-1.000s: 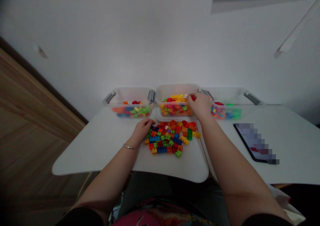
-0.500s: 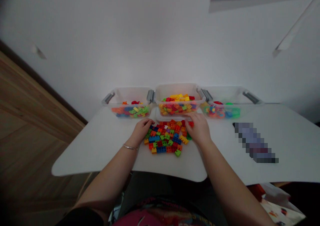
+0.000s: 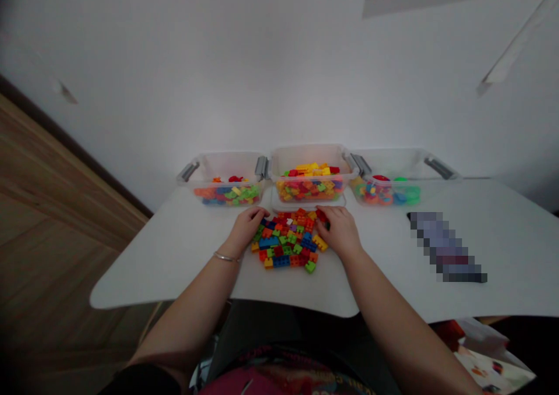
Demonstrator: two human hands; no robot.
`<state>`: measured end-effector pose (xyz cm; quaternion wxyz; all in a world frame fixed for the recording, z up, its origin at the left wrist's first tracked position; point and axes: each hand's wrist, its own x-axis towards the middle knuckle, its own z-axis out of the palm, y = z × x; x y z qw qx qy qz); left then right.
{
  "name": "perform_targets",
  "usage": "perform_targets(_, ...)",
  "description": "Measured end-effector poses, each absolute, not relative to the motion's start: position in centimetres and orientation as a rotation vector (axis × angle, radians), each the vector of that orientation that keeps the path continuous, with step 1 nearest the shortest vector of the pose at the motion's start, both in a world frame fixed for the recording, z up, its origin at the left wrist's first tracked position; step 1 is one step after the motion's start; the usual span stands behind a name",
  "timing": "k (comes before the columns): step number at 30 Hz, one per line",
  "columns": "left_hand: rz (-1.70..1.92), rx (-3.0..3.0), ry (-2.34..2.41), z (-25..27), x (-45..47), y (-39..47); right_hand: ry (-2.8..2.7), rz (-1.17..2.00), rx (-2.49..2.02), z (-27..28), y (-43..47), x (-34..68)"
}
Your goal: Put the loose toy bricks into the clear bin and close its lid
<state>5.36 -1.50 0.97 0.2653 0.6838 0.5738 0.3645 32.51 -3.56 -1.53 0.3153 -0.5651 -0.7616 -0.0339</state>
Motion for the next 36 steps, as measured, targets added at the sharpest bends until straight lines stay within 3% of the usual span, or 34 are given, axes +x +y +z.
perform_targets(25, 0.990, 1.861, 1.555, 1.0, 5.4, -1.5, -1.794, -0.016, -1.621, -1.9, -3.3, 32.7)
perform_targets(36, 0.998, 1.843, 1.529, 0.5, 5.2, -1.2, -1.534, 0.155, -1.365, -1.1, -3.9, 33.1)
